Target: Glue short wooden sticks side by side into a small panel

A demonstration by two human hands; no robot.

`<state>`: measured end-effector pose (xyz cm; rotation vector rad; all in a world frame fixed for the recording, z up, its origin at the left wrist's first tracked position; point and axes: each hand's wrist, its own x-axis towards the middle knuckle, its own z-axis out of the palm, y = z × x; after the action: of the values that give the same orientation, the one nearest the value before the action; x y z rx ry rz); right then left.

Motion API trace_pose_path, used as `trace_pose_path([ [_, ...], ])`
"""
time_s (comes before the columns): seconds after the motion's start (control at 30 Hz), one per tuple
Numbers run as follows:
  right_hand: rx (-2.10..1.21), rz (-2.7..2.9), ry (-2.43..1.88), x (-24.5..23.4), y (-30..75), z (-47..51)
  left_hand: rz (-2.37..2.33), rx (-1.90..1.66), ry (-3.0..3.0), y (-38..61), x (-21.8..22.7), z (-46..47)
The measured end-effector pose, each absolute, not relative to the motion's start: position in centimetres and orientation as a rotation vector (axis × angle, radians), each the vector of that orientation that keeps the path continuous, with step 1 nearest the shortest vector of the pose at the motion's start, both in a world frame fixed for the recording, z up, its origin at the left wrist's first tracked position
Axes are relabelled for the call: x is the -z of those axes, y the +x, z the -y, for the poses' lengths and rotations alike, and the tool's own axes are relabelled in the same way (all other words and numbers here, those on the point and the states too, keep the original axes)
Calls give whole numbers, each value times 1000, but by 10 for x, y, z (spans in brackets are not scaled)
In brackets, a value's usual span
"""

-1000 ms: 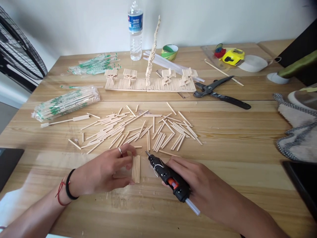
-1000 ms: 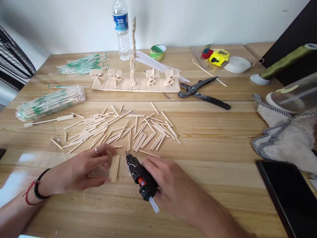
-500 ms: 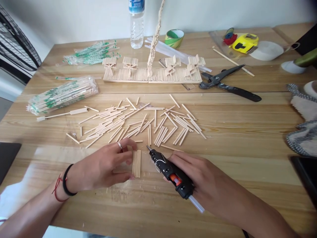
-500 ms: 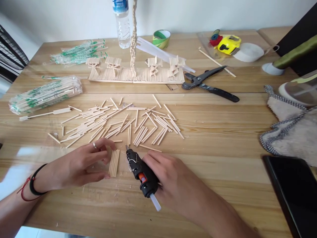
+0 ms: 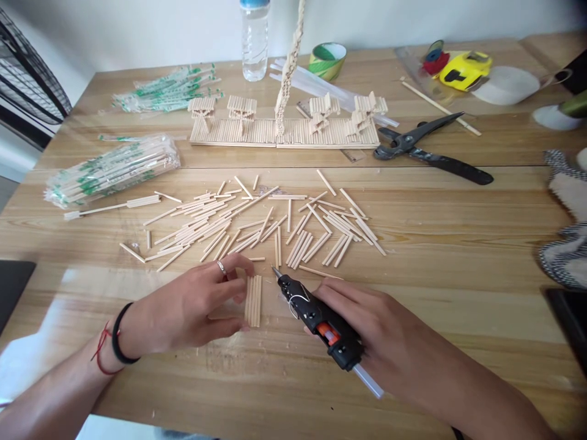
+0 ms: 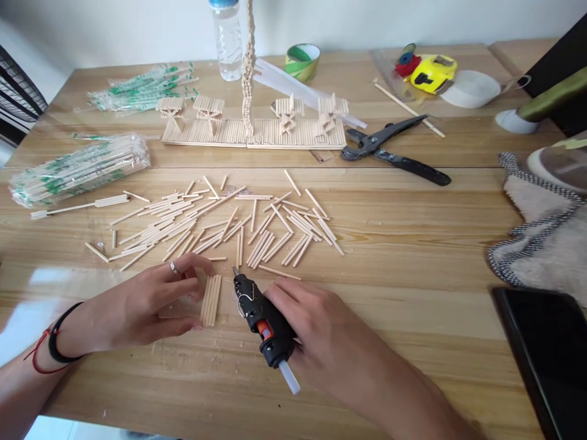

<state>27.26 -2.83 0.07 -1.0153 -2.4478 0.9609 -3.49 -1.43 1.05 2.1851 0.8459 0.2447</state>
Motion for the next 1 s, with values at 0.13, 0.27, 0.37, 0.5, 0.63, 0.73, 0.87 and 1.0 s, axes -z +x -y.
trace_pose_path([
  [0.13, -991, 2440, -1039, -3, 272, 28, -830, -252, 2182, -36, -9, 15],
  [0.27, -1024, 2439, -1045, -3, 273, 28, -825, -271, 2190, -35, -9, 15],
  [0.37, -1072, 2425, -1044, -3, 274, 28, -831, -270, 2196, -35, -10, 14],
  [0.5, -1075, 2397, -1025, -3, 273, 29, -830, -269, 2208, -35, -10, 14],
  [0.63, -1076, 2401, -1031, -2, 274, 28, -841, -254, 2205, -35, -9, 15],
  [0.73, -1073, 2416, -1046, -2, 275, 28, -838, -251, 2199, -35, -9, 14],
  [0.87, -1068, 2420, -1038, -4, 275, 27, -835, -267, 2202, -35, -8, 14],
  [1.0, -1086, 2398, -1028, -4, 273, 27, -834, -281, 2203, -35, -9, 15],
])
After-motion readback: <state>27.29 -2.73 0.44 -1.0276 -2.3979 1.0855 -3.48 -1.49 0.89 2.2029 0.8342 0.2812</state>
